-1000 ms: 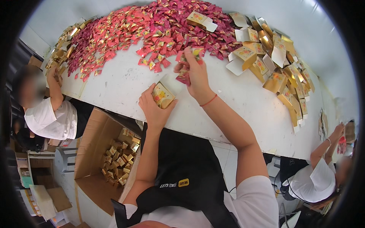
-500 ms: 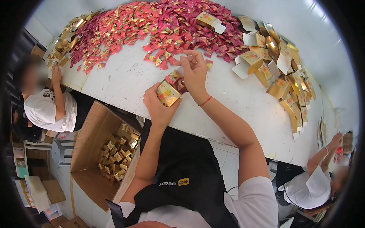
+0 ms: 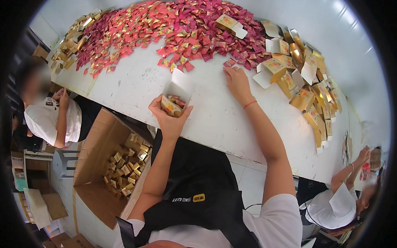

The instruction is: The person repeatedly picks up small pink-wrapped candies from a pile on a table, places them into small gold boxes, closes the boxes, and drops them into a cardboard box below. The process is repeated continuously.

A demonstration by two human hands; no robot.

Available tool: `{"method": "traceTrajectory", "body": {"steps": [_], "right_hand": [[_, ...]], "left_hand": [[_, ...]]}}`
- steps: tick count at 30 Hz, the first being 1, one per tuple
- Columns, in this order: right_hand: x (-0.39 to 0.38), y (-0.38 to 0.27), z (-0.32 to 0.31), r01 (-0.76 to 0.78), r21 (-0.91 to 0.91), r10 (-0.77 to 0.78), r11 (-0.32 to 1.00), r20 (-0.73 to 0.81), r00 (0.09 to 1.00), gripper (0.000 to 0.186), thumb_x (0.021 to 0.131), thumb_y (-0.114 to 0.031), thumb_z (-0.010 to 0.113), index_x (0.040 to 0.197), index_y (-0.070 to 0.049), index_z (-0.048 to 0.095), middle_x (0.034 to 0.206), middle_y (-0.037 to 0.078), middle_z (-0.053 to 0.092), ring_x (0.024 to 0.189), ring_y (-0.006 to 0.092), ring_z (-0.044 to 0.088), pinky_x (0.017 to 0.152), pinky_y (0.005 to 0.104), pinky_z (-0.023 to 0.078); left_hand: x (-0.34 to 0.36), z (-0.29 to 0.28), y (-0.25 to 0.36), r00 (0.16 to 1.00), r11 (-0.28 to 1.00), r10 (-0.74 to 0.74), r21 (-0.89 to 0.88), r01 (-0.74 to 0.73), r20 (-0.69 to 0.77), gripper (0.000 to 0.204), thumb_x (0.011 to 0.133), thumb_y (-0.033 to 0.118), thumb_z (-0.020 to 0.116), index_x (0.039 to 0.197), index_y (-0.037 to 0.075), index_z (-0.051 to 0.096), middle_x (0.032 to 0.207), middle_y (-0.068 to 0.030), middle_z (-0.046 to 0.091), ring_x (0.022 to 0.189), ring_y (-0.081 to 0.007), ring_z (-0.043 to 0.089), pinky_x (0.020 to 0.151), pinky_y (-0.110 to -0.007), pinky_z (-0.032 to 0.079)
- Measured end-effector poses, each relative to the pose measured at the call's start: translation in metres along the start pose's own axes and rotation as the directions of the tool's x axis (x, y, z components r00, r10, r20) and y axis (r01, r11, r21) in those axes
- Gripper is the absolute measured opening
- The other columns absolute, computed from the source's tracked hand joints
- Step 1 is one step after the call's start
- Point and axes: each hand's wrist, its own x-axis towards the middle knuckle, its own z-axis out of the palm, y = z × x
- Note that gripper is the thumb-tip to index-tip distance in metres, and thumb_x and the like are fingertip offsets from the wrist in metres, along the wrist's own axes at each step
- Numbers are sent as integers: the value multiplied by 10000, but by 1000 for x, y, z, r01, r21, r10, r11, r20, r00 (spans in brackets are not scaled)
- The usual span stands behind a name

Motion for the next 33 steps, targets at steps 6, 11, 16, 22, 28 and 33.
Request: {"method": "traceTrajectory", "body": {"steps": [6, 11, 16, 22, 28, 33], "right_hand": [[-13, -115, -34, 264, 547, -289, 794, -42, 957, 341, 869, -62, 713, 1193, -55, 606, 1146, 107, 659, 1063, 147, 591, 914, 309, 449], [-32, -155, -1, 394, 452, -415, 800, -57, 908, 416, 929, -157, 637, 1299, -2, 522, 1284, 113, 569, 1237, 225, 493, 1049, 366, 366], [-77, -124, 30, -424, 829, -16, 364, 461, 887, 398, 1011, -144, 478, 1376, 4, 427, 1329, 96, 520, 1232, 196, 508, 1047, 349, 400], [-86, -113, 27, -378, 828, 76, 415, 382, 921, 344, 1001, -73, 437, 1323, 42, 471, 1273, 101, 563, 1158, 182, 554, 999, 343, 450], [-89, -117, 25, -274, 798, 120, 537, 250, 961, 259, 972, -21, 443, 1176, 40, 592, 1219, 104, 584, 1109, 176, 569, 946, 311, 469], [-95, -116, 41, 16, 839, 3, 544, -21, 1000, 252, 954, -97, 400, 961, 23, 622, 1135, 170, 589, 1017, 243, 589, 923, 345, 480]], "left_hand": [[-4, 0, 0, 1000, 984, 16, 175, -13, -16, 997, 566, 292, 950, 1295, -37, 354, 1255, -189, 390, 1207, -336, 328, 1034, -444, 302], [2, 1, -2, 990, 994, -71, -87, 61, -125, 1096, 529, 271, 967, 1334, -85, 315, 1269, -216, 400, 1171, -344, 411, 1004, -439, 356], [-21, 26, -5, 996, 967, -46, -254, 25, -76, 913, 678, 120, 848, 1387, -37, 294, 1317, -197, 361, 1267, -317, 393, 1060, -401, 359], [-23, -12, 29, 980, 902, -144, -390, 186, 135, 485, 899, 178, 640, 1293, -23, 442, 1239, -162, 507, 1118, -220, 533, 948, -341, 431], [-13, -3, 30, 989, 905, -76, -407, 121, 123, 269, 889, -8, 461, 1100, 47, 618, 983, -111, 645, 844, -181, 627, 797, -304, 492], [-16, 3, 31, 991, 862, 118, -502, -73, 59, 301, 845, -14, 431, 1052, 24, 648, 996, -108, 664, 959, -229, 601, 890, -321, 455]]}}
